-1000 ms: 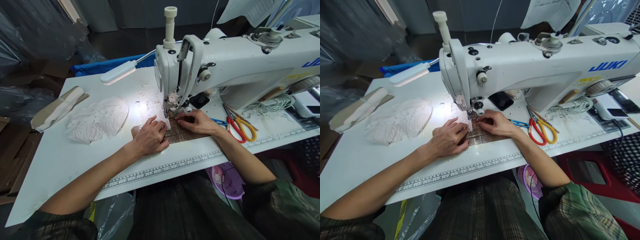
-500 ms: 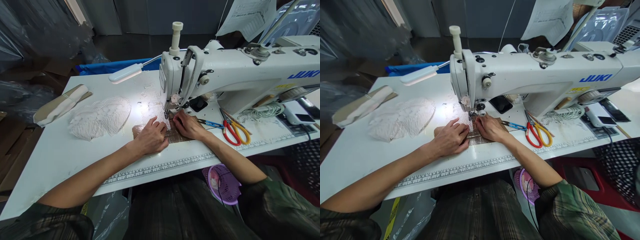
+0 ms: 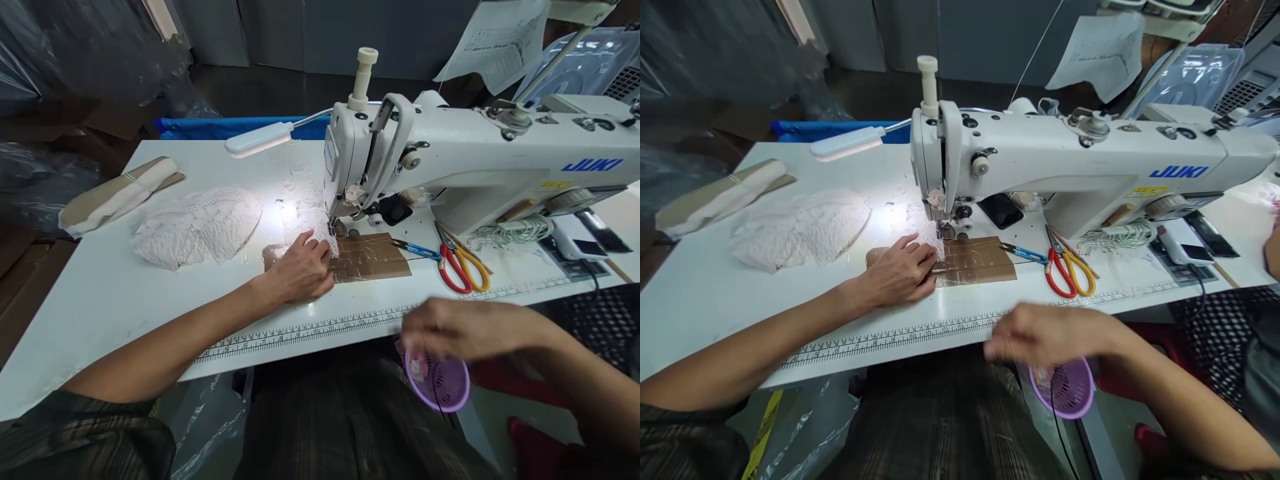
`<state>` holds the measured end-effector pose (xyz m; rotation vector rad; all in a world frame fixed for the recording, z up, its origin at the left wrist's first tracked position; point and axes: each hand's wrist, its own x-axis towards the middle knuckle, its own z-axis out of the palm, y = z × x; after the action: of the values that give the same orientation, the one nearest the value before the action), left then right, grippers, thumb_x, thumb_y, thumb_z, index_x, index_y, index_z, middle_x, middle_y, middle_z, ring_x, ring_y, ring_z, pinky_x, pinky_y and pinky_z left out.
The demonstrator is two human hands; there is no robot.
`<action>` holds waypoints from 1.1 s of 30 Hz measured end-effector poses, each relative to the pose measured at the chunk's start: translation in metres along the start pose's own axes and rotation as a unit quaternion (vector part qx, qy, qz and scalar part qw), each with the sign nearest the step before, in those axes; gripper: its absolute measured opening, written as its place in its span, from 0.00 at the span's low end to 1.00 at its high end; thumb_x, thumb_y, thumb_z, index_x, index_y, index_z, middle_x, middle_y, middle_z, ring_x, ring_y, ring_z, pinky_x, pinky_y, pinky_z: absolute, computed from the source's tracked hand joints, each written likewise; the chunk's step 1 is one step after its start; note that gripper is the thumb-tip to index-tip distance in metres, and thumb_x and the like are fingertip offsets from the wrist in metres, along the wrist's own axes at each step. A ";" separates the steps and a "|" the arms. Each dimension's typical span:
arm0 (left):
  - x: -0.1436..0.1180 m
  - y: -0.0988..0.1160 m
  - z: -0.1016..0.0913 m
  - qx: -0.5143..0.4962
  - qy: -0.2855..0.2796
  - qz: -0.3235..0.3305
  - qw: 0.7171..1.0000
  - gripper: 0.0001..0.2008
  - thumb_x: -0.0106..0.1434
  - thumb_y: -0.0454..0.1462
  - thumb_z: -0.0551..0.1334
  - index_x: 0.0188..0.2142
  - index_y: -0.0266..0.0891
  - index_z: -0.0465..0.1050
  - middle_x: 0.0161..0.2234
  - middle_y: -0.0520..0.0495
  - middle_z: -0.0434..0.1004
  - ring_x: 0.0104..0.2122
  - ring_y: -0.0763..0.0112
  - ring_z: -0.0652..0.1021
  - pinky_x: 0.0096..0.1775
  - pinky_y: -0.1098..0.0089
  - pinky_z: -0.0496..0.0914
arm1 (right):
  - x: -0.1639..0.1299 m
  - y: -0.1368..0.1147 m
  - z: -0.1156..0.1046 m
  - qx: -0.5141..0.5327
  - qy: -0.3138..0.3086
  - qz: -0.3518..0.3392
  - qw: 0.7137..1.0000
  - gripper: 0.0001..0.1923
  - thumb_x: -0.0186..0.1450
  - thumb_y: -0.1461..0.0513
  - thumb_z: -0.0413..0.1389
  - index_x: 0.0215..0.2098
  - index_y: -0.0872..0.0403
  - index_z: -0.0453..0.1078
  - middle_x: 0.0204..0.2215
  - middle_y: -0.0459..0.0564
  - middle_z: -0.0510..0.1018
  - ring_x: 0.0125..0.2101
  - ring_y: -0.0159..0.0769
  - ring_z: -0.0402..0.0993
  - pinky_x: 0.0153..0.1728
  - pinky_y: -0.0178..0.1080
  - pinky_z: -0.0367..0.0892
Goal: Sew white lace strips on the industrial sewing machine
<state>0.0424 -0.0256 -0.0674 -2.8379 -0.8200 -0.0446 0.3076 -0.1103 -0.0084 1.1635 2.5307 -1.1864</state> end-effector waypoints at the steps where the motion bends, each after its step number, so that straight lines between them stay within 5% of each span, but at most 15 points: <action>1: 0.000 0.000 0.000 0.000 -0.003 -0.003 1.000 0.21 0.70 0.41 0.48 0.46 0.27 0.74 0.46 0.34 0.75 0.44 0.57 0.77 0.60 0.51 0.58 | 0.012 0.012 -0.004 -0.014 0.066 0.002 0.998 0.22 0.73 0.51 0.46 0.32 0.53 0.75 0.24 0.48 0.76 0.22 0.31 0.70 0.25 0.34 0.66; 3: 0.001 0.000 -0.001 -0.003 -0.007 -0.009 1.000 0.20 0.70 0.41 0.49 0.46 0.27 0.73 0.47 0.34 0.75 0.43 0.57 0.77 0.59 0.53 0.60 | 0.043 0.034 -0.010 -0.078 0.250 0.005 0.965 0.17 0.72 0.56 0.48 0.42 0.56 0.75 0.35 0.53 0.79 0.33 0.37 0.75 0.36 0.39 0.70; 6: 0.001 0.001 -0.003 -0.003 -0.008 -0.008 1.000 0.20 0.70 0.41 0.49 0.46 0.28 0.73 0.48 0.36 0.75 0.44 0.58 0.77 0.60 0.54 0.59 | 0.086 0.054 -0.006 -0.122 0.316 -0.060 0.939 0.18 0.71 0.61 0.47 0.53 0.56 0.72 0.44 0.57 0.77 0.43 0.41 0.74 0.45 0.44 0.70; 19: 0.001 -0.002 0.003 -0.019 0.062 -0.012 0.998 0.19 0.67 0.40 0.53 0.47 0.29 0.75 0.48 0.35 0.77 0.43 0.55 0.78 0.60 0.48 0.61 | 0.105 0.052 0.002 -0.259 0.281 -0.046 0.923 0.21 0.69 0.61 0.50 0.59 0.47 0.71 0.46 0.57 0.70 0.36 0.37 0.70 0.30 0.37 0.65; 33: 0.007 -0.019 0.008 -0.057 0.034 -0.030 0.997 0.26 0.67 0.47 0.53 0.53 0.28 0.71 0.53 0.32 0.73 0.45 0.52 0.76 0.61 0.40 0.58 | 0.111 0.043 -0.001 -0.309 0.278 -0.006 0.910 0.23 0.71 0.64 0.46 0.63 0.51 0.64 0.43 0.59 0.73 0.31 0.38 0.69 0.28 0.38 0.56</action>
<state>0.0382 -0.0050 -0.0718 -2.8976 -0.9158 -0.2017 0.2596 -0.0261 -0.0775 1.4253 2.9419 0.0250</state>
